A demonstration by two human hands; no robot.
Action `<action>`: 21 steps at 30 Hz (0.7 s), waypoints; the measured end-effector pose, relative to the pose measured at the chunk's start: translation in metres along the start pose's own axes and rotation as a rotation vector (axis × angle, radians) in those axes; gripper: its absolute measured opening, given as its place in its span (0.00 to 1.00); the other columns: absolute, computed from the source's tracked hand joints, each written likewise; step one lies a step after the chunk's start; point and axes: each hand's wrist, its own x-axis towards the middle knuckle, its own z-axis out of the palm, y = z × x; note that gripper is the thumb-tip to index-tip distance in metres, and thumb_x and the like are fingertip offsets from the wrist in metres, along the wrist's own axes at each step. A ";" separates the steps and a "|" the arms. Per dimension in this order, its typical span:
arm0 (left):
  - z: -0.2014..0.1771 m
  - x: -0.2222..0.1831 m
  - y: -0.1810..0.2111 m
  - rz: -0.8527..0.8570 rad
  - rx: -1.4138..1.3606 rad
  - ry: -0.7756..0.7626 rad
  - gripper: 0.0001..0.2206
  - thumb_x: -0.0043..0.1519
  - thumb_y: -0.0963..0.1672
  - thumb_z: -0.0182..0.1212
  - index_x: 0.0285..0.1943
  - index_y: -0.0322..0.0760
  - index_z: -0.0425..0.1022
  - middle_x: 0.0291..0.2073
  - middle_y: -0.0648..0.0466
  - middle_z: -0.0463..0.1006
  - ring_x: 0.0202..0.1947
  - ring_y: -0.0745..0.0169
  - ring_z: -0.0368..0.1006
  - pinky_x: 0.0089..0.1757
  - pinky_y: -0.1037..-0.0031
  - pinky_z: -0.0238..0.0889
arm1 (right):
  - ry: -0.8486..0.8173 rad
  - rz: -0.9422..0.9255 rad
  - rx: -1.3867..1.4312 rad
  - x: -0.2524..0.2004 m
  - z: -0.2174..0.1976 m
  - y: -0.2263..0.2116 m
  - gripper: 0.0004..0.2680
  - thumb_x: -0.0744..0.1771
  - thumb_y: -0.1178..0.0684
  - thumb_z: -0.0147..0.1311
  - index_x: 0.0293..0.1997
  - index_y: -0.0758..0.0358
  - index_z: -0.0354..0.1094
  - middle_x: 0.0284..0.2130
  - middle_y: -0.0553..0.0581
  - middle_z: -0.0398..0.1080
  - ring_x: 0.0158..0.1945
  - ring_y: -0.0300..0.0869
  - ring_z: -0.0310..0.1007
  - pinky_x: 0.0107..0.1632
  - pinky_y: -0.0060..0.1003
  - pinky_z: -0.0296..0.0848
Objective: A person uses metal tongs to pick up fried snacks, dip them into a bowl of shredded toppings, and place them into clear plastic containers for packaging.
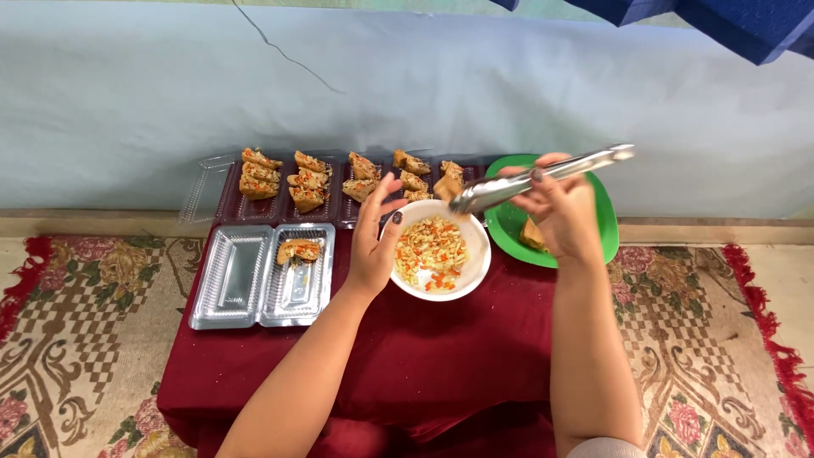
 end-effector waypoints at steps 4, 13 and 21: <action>0.001 0.000 -0.007 0.025 0.133 -0.055 0.28 0.71 0.55 0.37 0.77 0.40 0.54 0.66 0.42 0.66 0.60 0.43 0.70 0.64 0.33 0.12 | -0.077 0.152 0.163 0.000 0.006 0.031 0.11 0.68 0.52 0.54 0.52 0.55 0.56 0.49 0.79 0.73 0.47 0.54 0.81 0.47 0.41 0.83; 0.000 -0.002 -0.008 0.099 0.194 -0.170 0.18 0.70 0.54 0.45 0.57 0.48 0.77 0.60 0.58 0.76 0.64 0.56 0.69 0.62 0.35 0.04 | -0.187 0.194 0.273 -0.003 0.004 0.050 0.11 0.69 0.53 0.54 0.54 0.62 0.56 0.47 0.83 0.72 0.46 0.59 0.81 0.46 0.47 0.83; 0.003 -0.005 -0.024 -0.075 0.054 0.064 0.14 0.71 0.50 0.50 0.55 0.40 0.74 0.50 0.48 0.80 0.57 0.46 0.74 0.67 0.39 0.20 | -0.062 0.058 0.173 0.003 -0.007 0.047 0.10 0.70 0.50 0.53 0.54 0.54 0.55 0.54 0.82 0.69 0.54 0.60 0.78 0.55 0.47 0.81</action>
